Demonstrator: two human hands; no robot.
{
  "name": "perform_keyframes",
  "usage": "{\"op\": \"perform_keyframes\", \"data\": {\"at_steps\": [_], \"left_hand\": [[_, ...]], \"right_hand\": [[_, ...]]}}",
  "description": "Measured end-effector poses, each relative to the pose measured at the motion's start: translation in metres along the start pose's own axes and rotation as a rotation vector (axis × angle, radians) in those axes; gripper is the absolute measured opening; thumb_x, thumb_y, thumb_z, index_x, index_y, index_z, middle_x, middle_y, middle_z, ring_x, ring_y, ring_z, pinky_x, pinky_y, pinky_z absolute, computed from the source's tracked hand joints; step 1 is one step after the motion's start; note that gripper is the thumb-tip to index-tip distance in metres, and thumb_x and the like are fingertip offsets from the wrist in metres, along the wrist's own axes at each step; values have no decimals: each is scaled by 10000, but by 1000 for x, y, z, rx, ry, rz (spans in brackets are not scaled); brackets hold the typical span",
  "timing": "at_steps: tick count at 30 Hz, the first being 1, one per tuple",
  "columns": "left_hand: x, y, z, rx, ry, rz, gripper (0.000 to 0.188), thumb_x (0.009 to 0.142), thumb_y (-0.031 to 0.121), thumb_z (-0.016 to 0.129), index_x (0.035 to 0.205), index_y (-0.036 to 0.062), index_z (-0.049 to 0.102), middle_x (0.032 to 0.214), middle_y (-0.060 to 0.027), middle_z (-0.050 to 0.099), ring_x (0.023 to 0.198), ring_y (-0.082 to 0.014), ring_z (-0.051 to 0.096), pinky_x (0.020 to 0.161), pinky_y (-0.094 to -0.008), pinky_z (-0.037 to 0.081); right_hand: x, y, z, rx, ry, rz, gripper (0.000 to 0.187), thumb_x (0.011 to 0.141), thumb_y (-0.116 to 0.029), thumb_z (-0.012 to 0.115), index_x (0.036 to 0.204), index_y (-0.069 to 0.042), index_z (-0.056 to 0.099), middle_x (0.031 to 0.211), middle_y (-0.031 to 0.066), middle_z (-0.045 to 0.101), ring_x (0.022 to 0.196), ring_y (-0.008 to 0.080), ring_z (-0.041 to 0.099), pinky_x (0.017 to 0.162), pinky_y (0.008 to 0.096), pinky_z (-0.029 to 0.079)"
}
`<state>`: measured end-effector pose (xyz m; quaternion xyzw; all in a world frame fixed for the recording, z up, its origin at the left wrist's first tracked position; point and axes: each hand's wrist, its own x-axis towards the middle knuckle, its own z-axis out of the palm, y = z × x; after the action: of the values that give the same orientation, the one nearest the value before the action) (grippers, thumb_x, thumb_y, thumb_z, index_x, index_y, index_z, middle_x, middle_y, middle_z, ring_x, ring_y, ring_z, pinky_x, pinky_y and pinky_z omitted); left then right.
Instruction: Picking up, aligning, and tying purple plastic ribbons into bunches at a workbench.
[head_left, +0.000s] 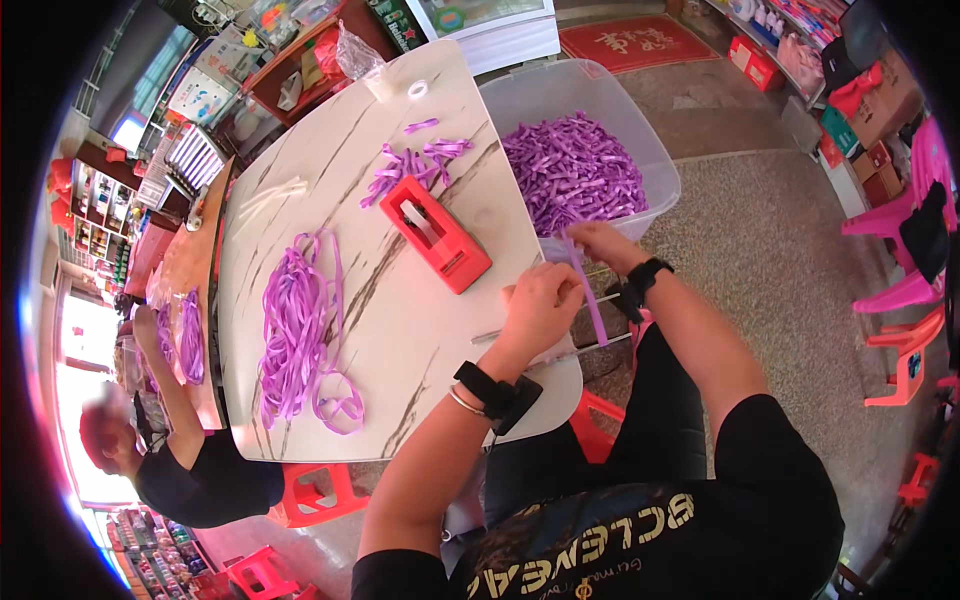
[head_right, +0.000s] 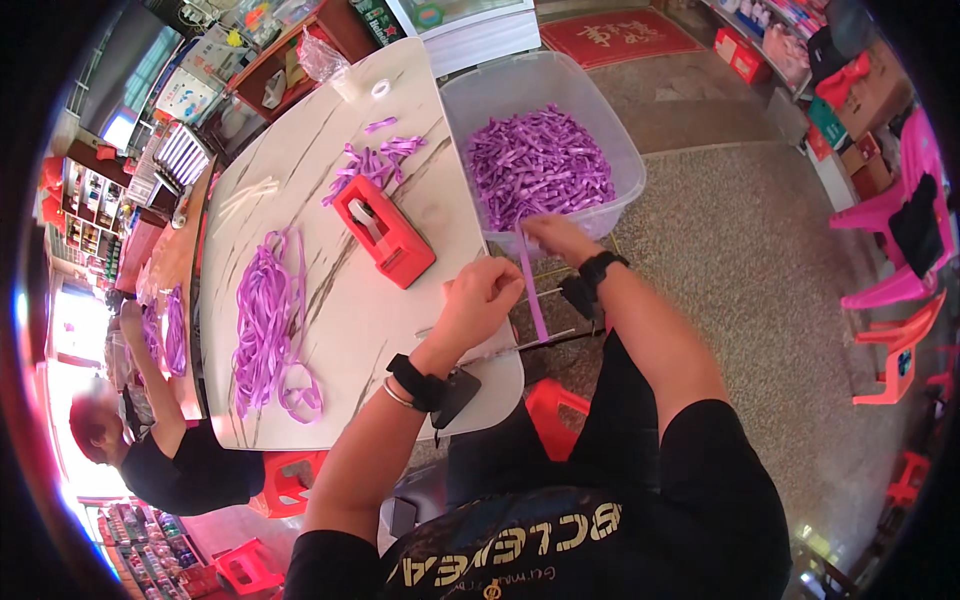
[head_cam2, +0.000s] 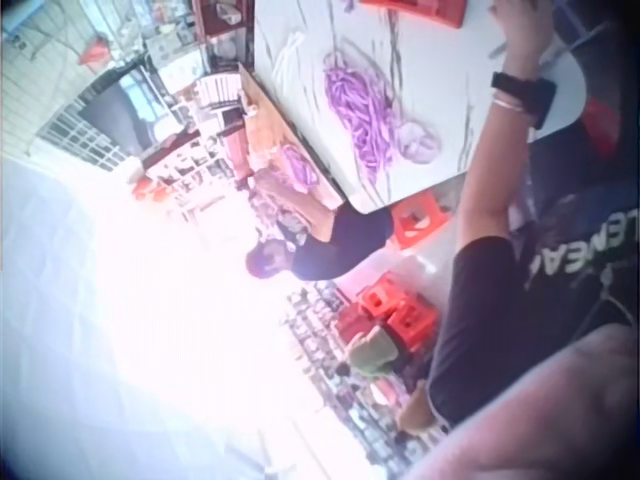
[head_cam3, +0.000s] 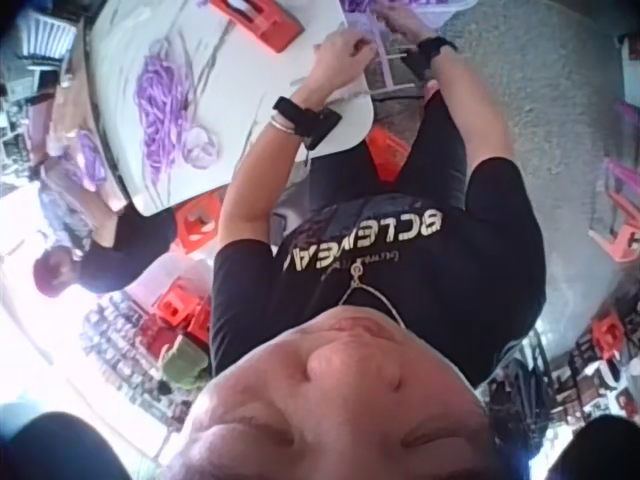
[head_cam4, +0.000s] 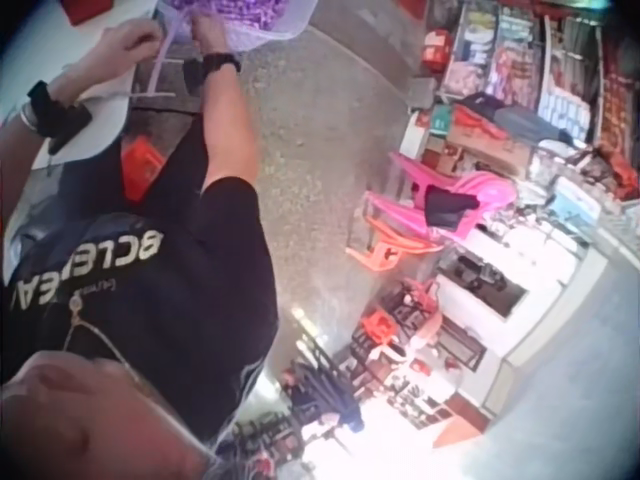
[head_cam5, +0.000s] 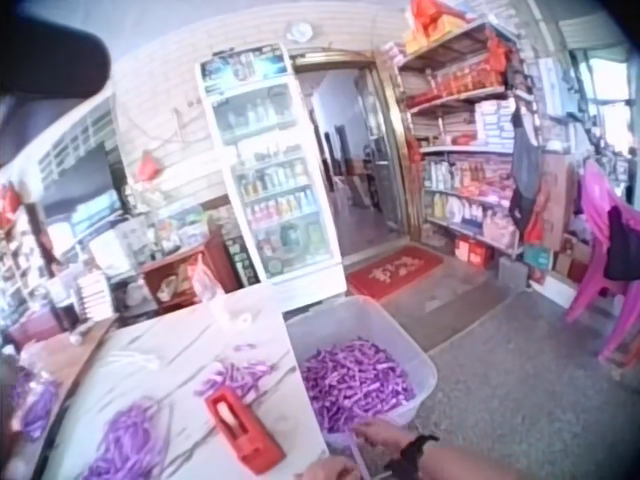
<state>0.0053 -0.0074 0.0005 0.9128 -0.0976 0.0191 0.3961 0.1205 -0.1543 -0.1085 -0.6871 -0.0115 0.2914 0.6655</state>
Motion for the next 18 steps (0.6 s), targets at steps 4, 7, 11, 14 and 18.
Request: {"op": "perform_keyframes", "data": {"at_steps": [4, 7, 11, 14, 18], "left_hand": [[14, 17, 10, -1, -102, 132, 125, 724, 201, 626, 743, 79, 639, 658, -31, 532, 588, -150, 526, 520, -289, 364], [-1, -1, -7, 82, -110, 64, 145, 706, 236, 650, 745, 97, 665, 666, -32, 542, 603, -151, 540, 524, -296, 369], [3, 7, -6, 114, -156, 56, 170, 691, 271, 667, 733, 107, 675, 674, -34, 550, 628, -156, 554, 533, -303, 371], [5, 4, -3, 78, -200, -12, 139, 674, 299, 659, 709, 166, 679, 708, -14, 551, 711, -199, 541, 611, -395, 305], [5, 4, -4, 156, -171, 29, 187, 696, 292, 663, 741, 111, 676, 681, -32, 546, 645, -165, 556, 544, -310, 362]], "right_hand": [[1, 126, -37, -577, -2, -1196, 190, 811, -208, 491, 884, -81, 612, 647, -13, 464, 472, 78, 388, 394, 218, 283], [-81, 112, 14, -58, -243, -39, 235, 822, -174, 462, 979, -93, 617, 634, -10, 454, 500, 66, 403, 436, 199, 311], [-170, 86, 30, 112, -229, 336, 248, 862, -235, 474, 977, -77, 627, 620, -26, 459, 522, 49, 415, 489, 185, 332], [-217, 75, 36, 68, -262, 234, 274, 873, -267, 494, 953, -41, 627, 616, -29, 485, 539, 43, 437, 499, 186, 352], [-263, 38, 46, -17, -235, 39, 303, 889, -241, 467, 735, -5, 578, 594, -26, 499, 570, 36, 445, 520, 185, 330]]}}
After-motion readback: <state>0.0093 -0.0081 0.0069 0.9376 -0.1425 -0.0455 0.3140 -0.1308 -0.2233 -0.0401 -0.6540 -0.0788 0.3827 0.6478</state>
